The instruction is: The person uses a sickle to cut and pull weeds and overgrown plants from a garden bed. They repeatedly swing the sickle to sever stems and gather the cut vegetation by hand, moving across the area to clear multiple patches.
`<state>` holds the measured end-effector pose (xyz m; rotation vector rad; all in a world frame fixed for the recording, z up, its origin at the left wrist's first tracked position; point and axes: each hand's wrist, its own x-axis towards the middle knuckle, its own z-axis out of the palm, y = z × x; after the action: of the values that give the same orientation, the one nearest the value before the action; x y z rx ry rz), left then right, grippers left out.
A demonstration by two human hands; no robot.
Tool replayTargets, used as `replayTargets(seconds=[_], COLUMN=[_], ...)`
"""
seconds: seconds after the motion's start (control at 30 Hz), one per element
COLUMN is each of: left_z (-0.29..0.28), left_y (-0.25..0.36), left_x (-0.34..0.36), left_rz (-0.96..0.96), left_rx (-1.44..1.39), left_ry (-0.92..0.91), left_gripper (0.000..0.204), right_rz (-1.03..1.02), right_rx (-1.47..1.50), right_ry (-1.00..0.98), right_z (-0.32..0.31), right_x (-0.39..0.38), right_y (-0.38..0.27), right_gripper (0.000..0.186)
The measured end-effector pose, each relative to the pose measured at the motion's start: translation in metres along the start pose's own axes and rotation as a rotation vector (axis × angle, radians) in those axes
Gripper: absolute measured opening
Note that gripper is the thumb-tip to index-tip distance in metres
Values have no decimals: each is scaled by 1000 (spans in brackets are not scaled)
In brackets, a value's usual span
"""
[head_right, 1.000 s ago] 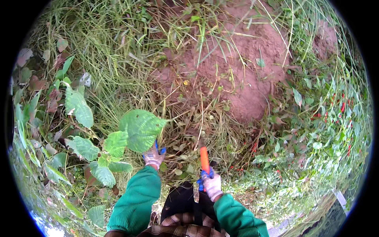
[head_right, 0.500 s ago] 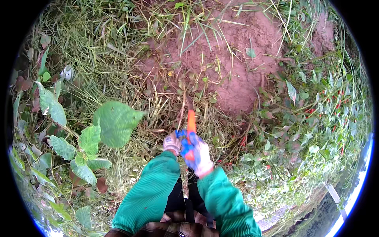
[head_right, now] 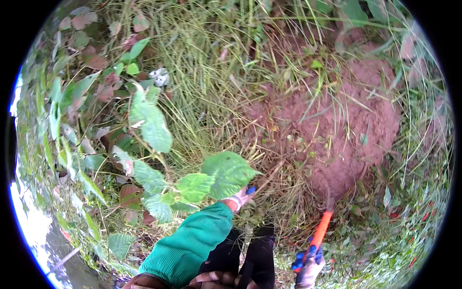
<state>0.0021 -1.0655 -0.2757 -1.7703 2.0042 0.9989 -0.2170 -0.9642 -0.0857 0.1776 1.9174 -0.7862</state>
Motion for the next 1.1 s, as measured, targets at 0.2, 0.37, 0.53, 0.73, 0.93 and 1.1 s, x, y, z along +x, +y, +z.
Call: replayTargets(seconds=[0.2, 0.37, 0.53, 0.73, 0.93, 1.1], left_z=[-223, -330, -267, -199, -239, -174], left_y=[-50, -154, -357, -314, -274, -279], left_x=[56, -41, -176, -188, -164, -224], left_rz=[237, -488, -750, -760, -633, -284], left_rx=[473, 900, 320, 201, 200, 396], left_ry=[811, 730, 508, 651, 528, 597], left_gripper=[58, 74, 71, 25, 35, 48], right_rz=[-29, -54, -266, -1193, -1258, -149], right_rx=[-110, -267, -453, -846, -1155, -546], right_ry=[-262, -480, -792, -1286, -1076, -1117], right_z=[36, 64, 117, 321, 410, 248], right_x=[-1, -14, -23, -79, -100, -91], right_y=[-8, -14, -46, -64, 12, 17], right_gripper=[37, 36, 54, 49, 34, 40])
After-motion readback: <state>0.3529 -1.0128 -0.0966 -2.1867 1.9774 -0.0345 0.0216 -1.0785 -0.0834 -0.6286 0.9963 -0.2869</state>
